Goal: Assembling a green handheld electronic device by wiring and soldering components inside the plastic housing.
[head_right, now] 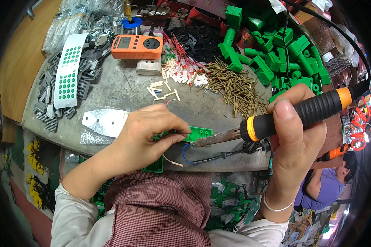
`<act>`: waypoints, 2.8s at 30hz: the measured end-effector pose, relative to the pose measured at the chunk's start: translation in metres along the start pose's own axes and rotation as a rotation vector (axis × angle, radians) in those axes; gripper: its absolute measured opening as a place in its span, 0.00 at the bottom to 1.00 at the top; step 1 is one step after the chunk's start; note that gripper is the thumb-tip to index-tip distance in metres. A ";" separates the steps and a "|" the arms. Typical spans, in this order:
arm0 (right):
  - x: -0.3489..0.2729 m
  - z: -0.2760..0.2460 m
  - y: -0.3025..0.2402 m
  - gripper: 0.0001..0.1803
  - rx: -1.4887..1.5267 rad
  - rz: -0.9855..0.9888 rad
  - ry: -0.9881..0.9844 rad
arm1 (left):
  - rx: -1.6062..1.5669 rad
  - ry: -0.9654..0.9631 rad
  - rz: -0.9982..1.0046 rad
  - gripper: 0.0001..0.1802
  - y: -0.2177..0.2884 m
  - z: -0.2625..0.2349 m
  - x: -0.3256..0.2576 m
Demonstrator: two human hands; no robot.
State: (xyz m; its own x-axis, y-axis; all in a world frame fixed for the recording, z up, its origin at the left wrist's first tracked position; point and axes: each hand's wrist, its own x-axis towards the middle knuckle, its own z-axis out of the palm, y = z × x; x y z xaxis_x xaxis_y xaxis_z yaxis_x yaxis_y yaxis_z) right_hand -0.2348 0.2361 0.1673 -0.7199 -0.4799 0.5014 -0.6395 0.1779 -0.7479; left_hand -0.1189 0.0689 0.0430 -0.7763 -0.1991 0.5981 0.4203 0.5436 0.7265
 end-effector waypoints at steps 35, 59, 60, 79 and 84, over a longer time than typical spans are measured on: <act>-0.022 0.008 0.031 0.18 0.253 0.225 -0.109 | 0.076 -0.050 -0.077 0.17 0.015 -0.034 -0.032; -0.025 0.002 0.032 0.17 0.225 0.224 -0.053 | 0.588 0.195 -0.116 0.18 0.006 -0.059 -0.033; -0.024 0.002 0.033 0.17 0.227 0.230 -0.052 | 0.705 0.228 -0.183 0.16 -0.006 -0.067 -0.038; 0.127 0.145 0.112 0.12 0.485 -0.061 -0.060 | 0.206 -0.112 0.154 0.10 -0.013 -0.024 -0.035; 0.170 0.201 0.159 0.15 0.377 -0.226 -0.060 | 0.154 -0.090 0.102 0.11 -0.015 -0.018 -0.031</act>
State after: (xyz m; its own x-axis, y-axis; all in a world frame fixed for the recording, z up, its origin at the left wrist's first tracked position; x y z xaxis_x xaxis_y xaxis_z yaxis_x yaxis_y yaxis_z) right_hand -0.4047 0.0108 0.0460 -0.5492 -0.5218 0.6528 -0.6283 -0.2573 -0.7342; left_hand -0.0930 0.0522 0.0197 -0.7748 -0.0668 0.6286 0.4277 0.6769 0.5991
